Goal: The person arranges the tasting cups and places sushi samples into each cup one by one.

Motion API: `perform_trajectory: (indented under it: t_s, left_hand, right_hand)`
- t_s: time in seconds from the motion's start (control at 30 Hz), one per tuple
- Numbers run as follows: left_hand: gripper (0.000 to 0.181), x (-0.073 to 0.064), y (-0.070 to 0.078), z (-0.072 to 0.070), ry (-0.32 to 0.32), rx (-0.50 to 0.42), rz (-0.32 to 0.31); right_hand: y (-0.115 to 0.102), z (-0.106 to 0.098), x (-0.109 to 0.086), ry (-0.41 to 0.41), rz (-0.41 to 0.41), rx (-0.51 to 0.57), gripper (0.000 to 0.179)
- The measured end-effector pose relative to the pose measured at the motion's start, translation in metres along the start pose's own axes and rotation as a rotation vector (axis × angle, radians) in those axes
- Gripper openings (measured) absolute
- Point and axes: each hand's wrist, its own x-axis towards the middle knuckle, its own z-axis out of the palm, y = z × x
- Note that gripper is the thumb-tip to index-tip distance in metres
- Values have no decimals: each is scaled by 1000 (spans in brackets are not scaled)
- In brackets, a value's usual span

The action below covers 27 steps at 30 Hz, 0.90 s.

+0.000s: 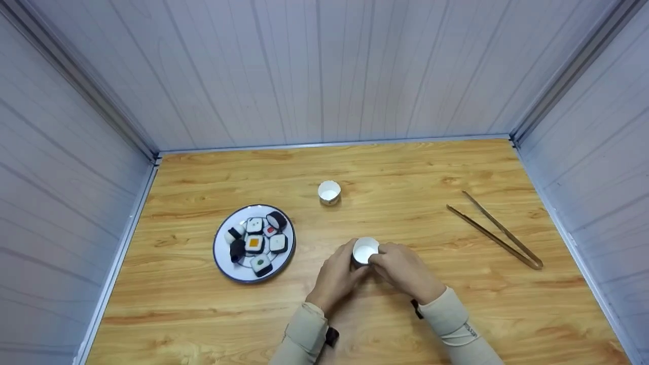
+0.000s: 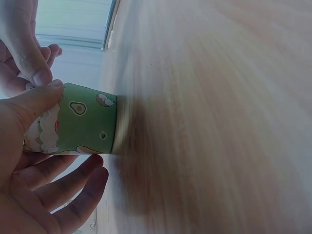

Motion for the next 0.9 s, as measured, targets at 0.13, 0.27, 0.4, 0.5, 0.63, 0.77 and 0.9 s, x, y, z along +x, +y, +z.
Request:
perform_trajectory:
  t_s: [0.13,0.27,0.4,0.5,0.63,0.77,0.9]
  left_hand:
    - [66,1,-1,0,-1,2,-6]
    - [65,1,-1,1,10,1,4]
    - [64,0,-1,1,28,-2,27]
    - [64,-1,-1,1,43,-4,40]
    - [63,-1,-2,2,43,-15,36]
    - [65,-1,-2,2,26,-29,18]
    - [69,0,-1,1,6,-29,4]
  right_hand:
    - [2,0,0,-2,4,2,12]
    - [3,-1,0,-13,9,0,10]
    - [3,-2,0,8,4,17,11]
    - [4,-1,-1,44,-12,27,15]
    - [3,-3,0,63,-27,26,16]
    - [2,-10,0,52,-24,58,11]
    - [3,-19,3,74,-29,94,9]
